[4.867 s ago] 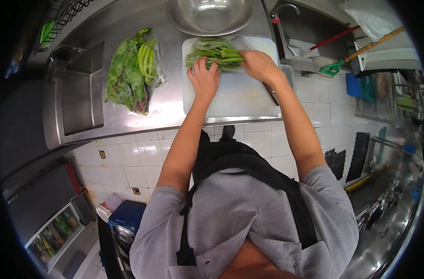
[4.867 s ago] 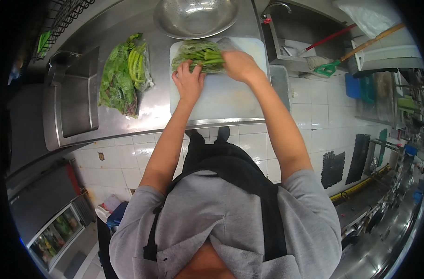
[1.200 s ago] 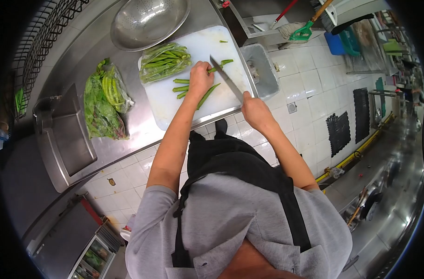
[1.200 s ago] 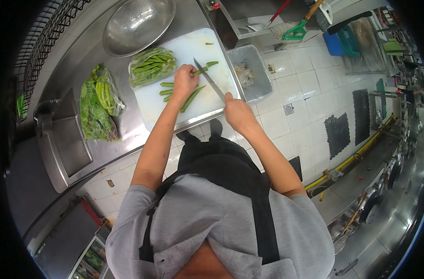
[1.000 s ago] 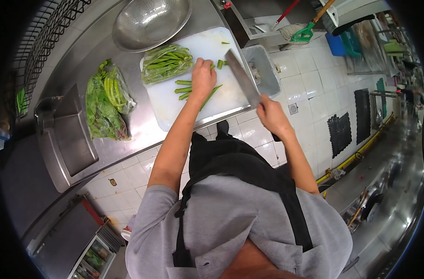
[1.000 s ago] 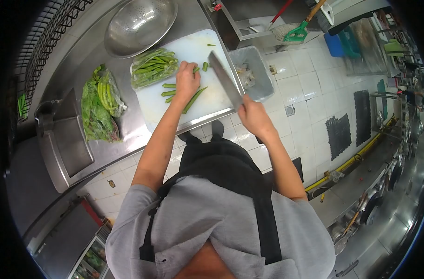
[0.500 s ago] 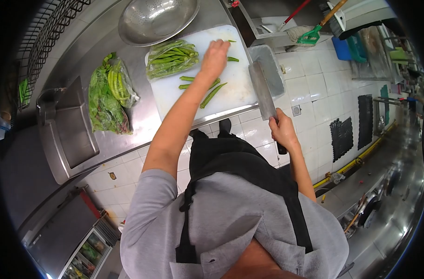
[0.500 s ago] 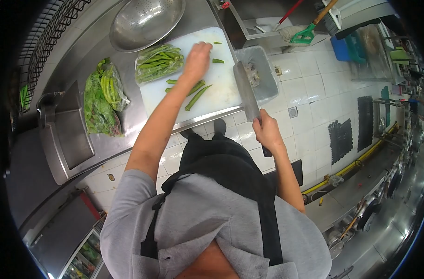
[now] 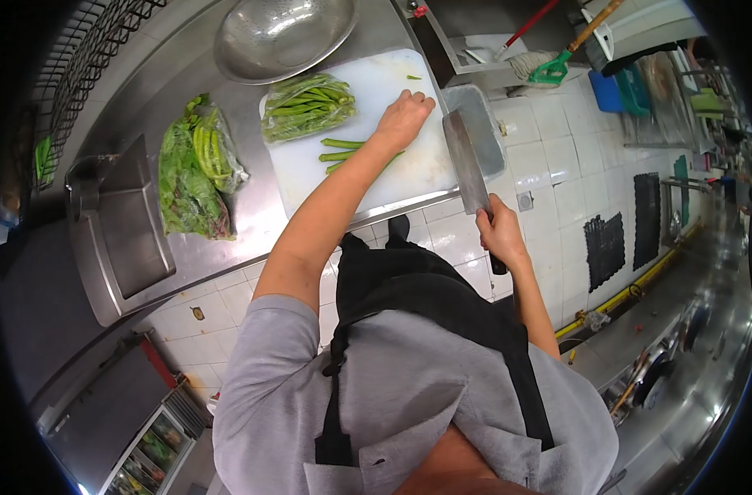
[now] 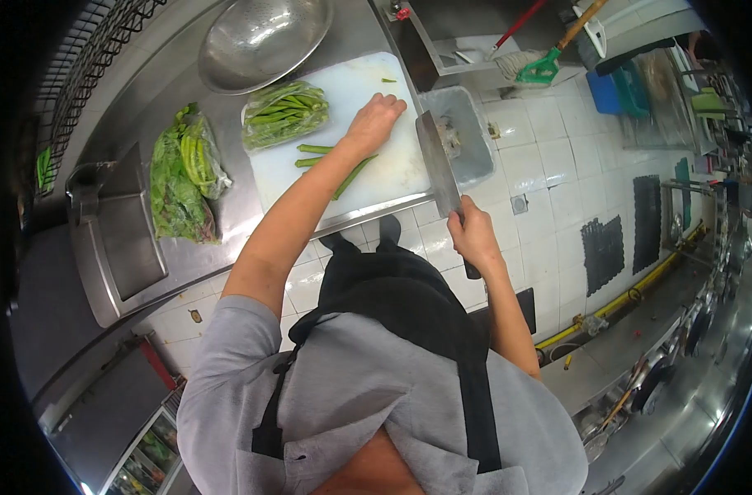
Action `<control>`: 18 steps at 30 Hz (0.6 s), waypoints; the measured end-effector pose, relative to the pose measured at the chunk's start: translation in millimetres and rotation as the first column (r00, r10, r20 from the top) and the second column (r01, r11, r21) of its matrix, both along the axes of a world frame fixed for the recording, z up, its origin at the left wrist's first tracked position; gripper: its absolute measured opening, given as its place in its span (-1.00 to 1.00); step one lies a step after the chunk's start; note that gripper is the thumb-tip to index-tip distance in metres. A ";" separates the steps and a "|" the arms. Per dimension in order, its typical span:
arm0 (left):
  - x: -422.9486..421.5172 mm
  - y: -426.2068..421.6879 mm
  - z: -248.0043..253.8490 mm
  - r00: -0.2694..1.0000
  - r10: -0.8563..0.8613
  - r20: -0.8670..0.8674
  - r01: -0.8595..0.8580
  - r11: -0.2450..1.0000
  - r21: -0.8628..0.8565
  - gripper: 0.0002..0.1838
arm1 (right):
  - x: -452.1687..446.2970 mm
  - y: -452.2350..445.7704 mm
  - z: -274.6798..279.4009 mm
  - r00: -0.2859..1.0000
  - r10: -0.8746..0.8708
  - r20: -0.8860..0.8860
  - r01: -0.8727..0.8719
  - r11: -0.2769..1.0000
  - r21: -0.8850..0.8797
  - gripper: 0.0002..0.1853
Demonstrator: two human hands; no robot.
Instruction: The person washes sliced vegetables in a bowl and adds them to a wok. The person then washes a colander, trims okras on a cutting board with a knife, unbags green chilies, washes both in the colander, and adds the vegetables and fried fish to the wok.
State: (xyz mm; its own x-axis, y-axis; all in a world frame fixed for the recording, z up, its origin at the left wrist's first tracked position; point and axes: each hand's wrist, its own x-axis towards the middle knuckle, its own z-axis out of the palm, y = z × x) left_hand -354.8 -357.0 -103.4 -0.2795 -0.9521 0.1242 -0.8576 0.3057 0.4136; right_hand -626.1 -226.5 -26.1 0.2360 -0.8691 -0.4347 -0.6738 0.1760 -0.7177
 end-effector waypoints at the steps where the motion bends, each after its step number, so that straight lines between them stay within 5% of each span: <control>1: 1.4 -1.7 -0.8 1.000 0.012 -0.002 -0.012 0.999 -0.034 -0.66 | -2.7 2.8 -0.6 1.000 -0.004 -0.002 0.004 1.000 -0.001 -0.84; 4: 24.6 -18.5 5.2 0.997 0.073 -0.011 -0.074 0.978 -0.195 -0.62 | -4.1 7.1 -1.8 0.999 -0.032 0.016 0.032 0.999 -0.004 -0.85; 8: 108.3 -56.4 84.5 0.944 0.328 0.020 -0.298 0.880 -0.370 -0.67 | 0.2 12.5 2.2 0.999 -0.027 0.038 0.026 0.999 0.024 -0.84; 10: 126.0 -46.6 127.5 0.916 0.401 -0.014 -0.304 0.671 -0.677 -0.79 | 6.2 12.8 5.8 1.000 0.000 0.025 -0.001 1.000 0.027 -0.85; 13: 118.0 3.0 119.9 0.900 0.420 -0.115 -0.432 0.893 -0.126 -0.88 | 11.4 16.3 0.6 0.987 0.147 -0.061 -0.156 0.967 -0.200 -0.85; 16: 55.9 90.7 45.9 0.955 0.272 0.114 -0.293 0.924 0.247 -0.85 | 17.6 18.9 -2.0 0.986 0.159 -0.037 -0.164 0.971 -0.174 -0.85; 17: 38.0 111.0 26.1 0.960 0.241 0.142 -0.274 0.914 0.299 -0.88 | 18.9 18.9 -6.5 0.984 0.176 -0.040 -0.181 0.967 -0.181 -0.85; 18: 24.4 124.6 4.1 0.952 0.274 0.136 -0.295 0.939 0.176 -0.90 | 19.7 18.6 -9.1 0.981 0.182 -0.062 -0.191 0.964 -0.184 -0.85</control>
State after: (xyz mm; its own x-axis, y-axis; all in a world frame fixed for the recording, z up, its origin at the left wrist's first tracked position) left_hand -330.3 -232.4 -99.4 0.0051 -0.9964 -0.0841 -0.9397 -0.0335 0.3404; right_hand -606.4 -207.9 -35.2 0.3860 -0.8785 -0.2816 -0.7138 -0.0910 -0.6944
